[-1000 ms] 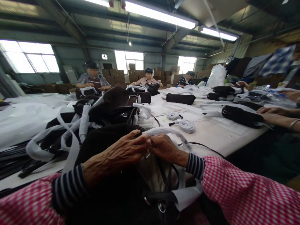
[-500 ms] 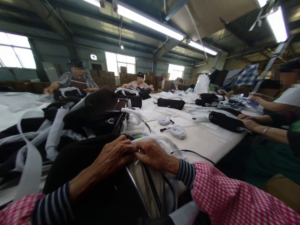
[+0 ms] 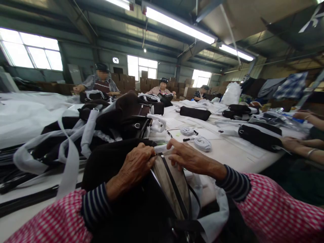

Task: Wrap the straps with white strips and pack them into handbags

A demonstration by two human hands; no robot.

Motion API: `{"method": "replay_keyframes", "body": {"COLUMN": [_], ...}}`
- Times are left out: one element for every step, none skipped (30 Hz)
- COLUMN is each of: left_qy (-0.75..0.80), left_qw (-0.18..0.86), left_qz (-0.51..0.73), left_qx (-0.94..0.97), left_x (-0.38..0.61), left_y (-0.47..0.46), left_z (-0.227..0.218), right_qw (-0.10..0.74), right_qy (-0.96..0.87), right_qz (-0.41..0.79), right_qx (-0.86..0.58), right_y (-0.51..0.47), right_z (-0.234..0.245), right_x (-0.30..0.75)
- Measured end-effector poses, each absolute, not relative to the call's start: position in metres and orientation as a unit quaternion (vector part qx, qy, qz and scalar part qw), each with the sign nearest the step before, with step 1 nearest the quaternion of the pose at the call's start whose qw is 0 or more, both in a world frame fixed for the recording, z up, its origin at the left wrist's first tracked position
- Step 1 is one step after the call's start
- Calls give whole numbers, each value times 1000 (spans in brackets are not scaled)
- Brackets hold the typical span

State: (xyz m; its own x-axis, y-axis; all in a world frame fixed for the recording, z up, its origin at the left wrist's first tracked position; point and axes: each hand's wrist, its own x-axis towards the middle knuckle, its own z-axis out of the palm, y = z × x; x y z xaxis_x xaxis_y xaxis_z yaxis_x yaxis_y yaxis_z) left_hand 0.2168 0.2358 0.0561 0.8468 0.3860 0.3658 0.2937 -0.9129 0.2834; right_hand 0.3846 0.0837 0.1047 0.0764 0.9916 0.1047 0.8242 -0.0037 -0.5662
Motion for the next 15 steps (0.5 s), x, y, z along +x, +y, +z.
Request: {"method": "replay_keyframes", "body": {"left_qy": [182, 185, 189, 191, 192, 194, 197, 201, 205, 207, 208, 206, 203, 199, 194], "left_qw": [110, 116, 123, 129, 135, 139, 144, 149, 153, 155, 153, 149, 142, 134, 125], "left_qz": [215, 215, 216, 217, 217, 218, 220, 222, 226, 231, 234, 237, 239, 237, 235], "left_qx": [953, 952, 950, 949, 948, 946, 944, 942, 940, 938, 937, 938, 939, 941, 944], "left_x": [216, 216, 216, 216, 216, 216, 216, 216, 215, 215, 215, 215, 215, 215, 216], "left_y": [235, 236, 237, 238, 240, 241, 243, 243, 243, 242, 241, 240, 239, 238, 238], "left_z": [55, 54, 53, 52, 51, 51, 51, 51, 51, 51, 50, 50, 50, 50, 49], "right_qw": [232, 215, 205, 204, 209, 217, 221, 219, 208, 188, 161, 128, 93, 58, 25], "right_qy": [-671, -683, -690, -690, -684, -675, -666, -662, -663, -669, -673, -674, -670, -660, -646], "right_qz": [145, 131, 127, 138, 161, 186, 208, 222, 222, 205, 168, 116, 57, -1, -51], "right_qx": [-690, -686, -683, -681, -680, -681, -681, -682, -684, -690, -702, -718, -735, -749, -761], "right_y": [86, 88, 90, 92, 94, 96, 97, 97, 97, 97, 97, 97, 98, 98, 97], "right_z": [111, 116, 121, 124, 127, 128, 128, 128, 127, 125, 124, 123, 123, 124, 126], "right_x": [381, 378, 376, 374, 372, 370, 368, 367, 365, 364, 364, 366, 368, 373, 380]}}
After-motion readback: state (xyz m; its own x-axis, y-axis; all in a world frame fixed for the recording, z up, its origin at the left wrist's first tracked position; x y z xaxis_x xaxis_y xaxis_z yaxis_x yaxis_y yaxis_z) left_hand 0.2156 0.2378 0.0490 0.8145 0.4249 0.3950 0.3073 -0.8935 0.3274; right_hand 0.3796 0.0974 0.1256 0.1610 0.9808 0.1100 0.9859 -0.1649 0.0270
